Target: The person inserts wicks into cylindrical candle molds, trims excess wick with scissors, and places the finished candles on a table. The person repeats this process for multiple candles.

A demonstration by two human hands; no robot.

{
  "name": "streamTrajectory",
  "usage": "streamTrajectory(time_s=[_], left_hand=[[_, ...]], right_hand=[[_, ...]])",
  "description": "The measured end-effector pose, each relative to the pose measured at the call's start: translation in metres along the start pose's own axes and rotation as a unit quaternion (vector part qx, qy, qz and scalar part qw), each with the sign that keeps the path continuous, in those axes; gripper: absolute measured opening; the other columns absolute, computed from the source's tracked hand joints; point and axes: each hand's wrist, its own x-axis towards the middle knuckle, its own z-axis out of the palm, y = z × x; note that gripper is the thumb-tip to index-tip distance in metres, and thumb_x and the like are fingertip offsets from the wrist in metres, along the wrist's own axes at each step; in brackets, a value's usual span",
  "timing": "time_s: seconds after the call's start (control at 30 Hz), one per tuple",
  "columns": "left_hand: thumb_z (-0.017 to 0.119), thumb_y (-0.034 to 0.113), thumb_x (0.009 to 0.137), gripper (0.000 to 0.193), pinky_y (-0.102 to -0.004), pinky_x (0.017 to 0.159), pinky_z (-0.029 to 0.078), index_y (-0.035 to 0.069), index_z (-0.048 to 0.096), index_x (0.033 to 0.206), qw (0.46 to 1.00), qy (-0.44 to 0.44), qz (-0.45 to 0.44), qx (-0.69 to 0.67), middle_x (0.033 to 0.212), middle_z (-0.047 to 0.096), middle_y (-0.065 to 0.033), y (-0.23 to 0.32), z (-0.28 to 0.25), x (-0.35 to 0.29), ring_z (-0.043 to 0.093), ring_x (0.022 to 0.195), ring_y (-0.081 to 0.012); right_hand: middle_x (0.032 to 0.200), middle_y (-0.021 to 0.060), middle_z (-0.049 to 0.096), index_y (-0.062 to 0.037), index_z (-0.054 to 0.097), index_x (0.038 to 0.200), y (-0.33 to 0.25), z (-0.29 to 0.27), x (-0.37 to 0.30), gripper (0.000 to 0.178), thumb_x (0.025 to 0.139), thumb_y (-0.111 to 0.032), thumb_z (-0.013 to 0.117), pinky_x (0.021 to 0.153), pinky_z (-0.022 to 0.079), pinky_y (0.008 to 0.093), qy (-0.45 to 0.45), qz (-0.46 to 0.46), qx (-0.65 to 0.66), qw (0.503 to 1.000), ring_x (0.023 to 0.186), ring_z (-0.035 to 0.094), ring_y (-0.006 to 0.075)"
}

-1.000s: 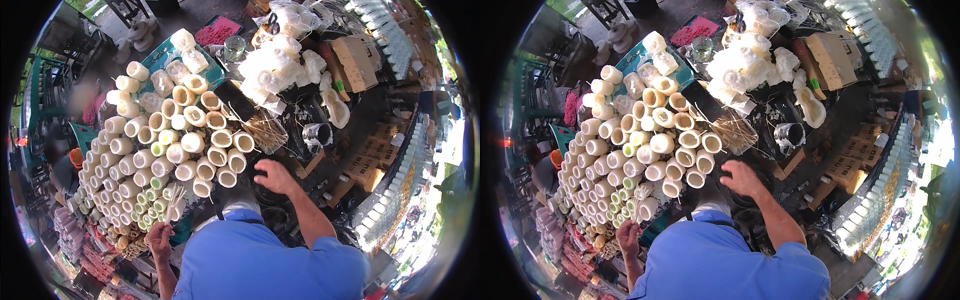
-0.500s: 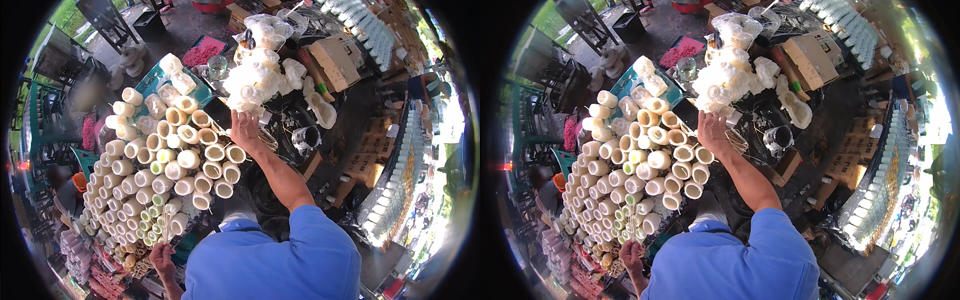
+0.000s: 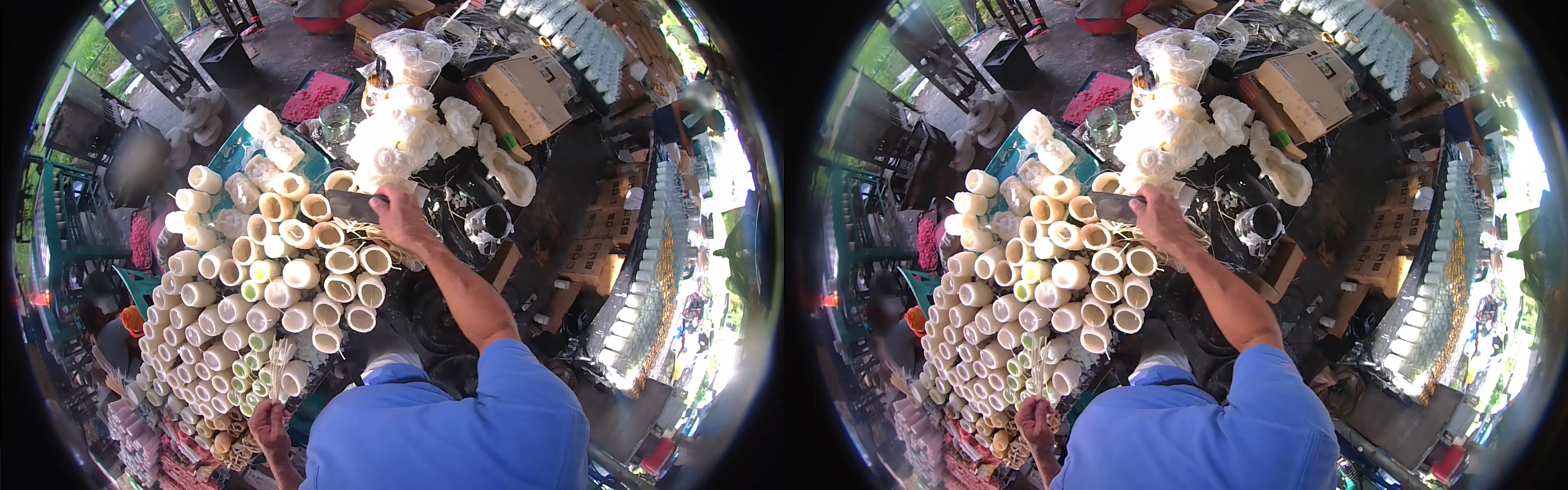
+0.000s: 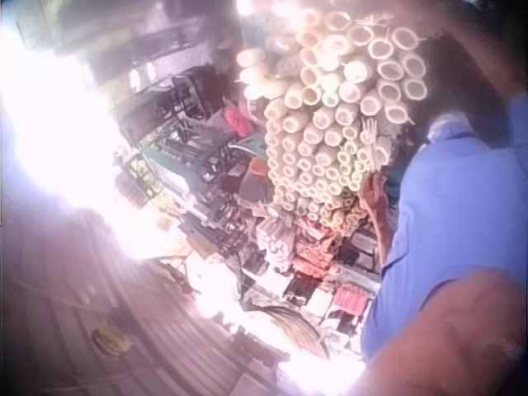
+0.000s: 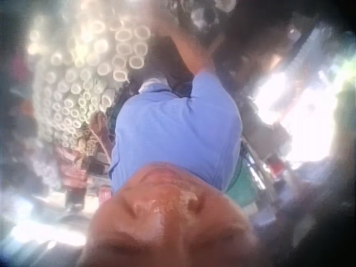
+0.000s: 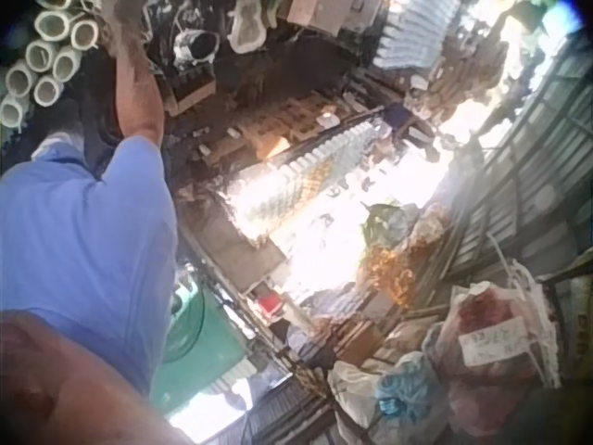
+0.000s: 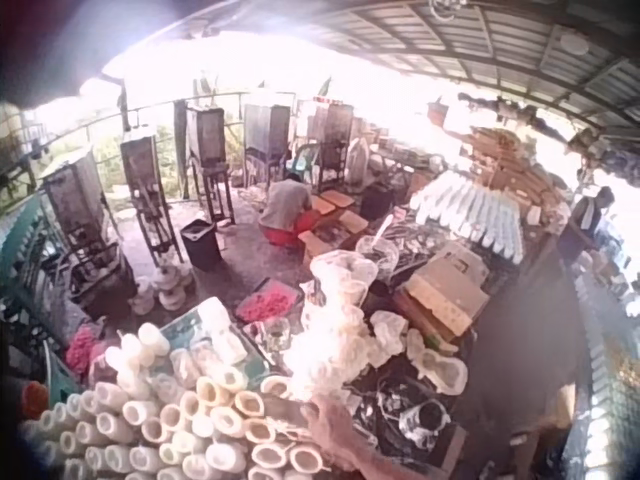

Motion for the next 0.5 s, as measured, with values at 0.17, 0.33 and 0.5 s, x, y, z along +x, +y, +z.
streamTrajectory(time_s=[0.17, 0.33, 0.5], left_hand=[[0.062, 0.004, 0.101, 0.011, -0.0235, 0.067, 0.05, -0.005, 0.07, 0.101, 1.0, -0.024, 0.013, 0.0, 0.08, 0.069, -0.0052, 0.003, 0.004, 0.012, 0.065, 0.071, -0.0106], [0.063, 0.002, 0.099, 0.01, -0.0248, 0.066, 0.051, -0.006, 0.07, 0.1, 0.999, -0.049, 0.022, -0.003, 0.078, 0.069, -0.0067, 0.004, 0.018, 0.024, 0.065, 0.069, -0.0116], [0.063, 0.001, 0.099, 0.011, -0.0259, 0.066, 0.052, -0.006, 0.07, 0.099, 0.997, -0.068, 0.026, -0.011, 0.078, 0.068, -0.0073, 0.012, 0.025, 0.034, 0.065, 0.069, -0.012]], right_hand=[[0.093, 0.0166, 0.075, -0.0011, 0.075, 0.101, 0.066, -0.158, 0.01, 0.018, 0.093, -0.017, 0.075, 0.079, 0.056, 0.0421, 0.127, -0.069, -0.043, 0.989, 0.085, 0.072, 0.0333], [0.085, 0.0071, 0.073, 0.0003, 0.077, 0.101, 0.187, -0.221, 0.04, 0.021, 0.097, -0.02, 0.075, 0.074, 0.053, 0.0361, 0.096, 0.155, 0.033, 0.983, 0.078, 0.065, 0.0174], [0.088, 0.0097, 0.075, -0.002, 0.079, 0.102, 0.26, -0.189, 0.058, 0.022, 0.096, -0.023, 0.076, 0.072, 0.055, 0.0384, 0.092, 0.28, 0.046, 0.955, 0.078, 0.069, 0.0218]])
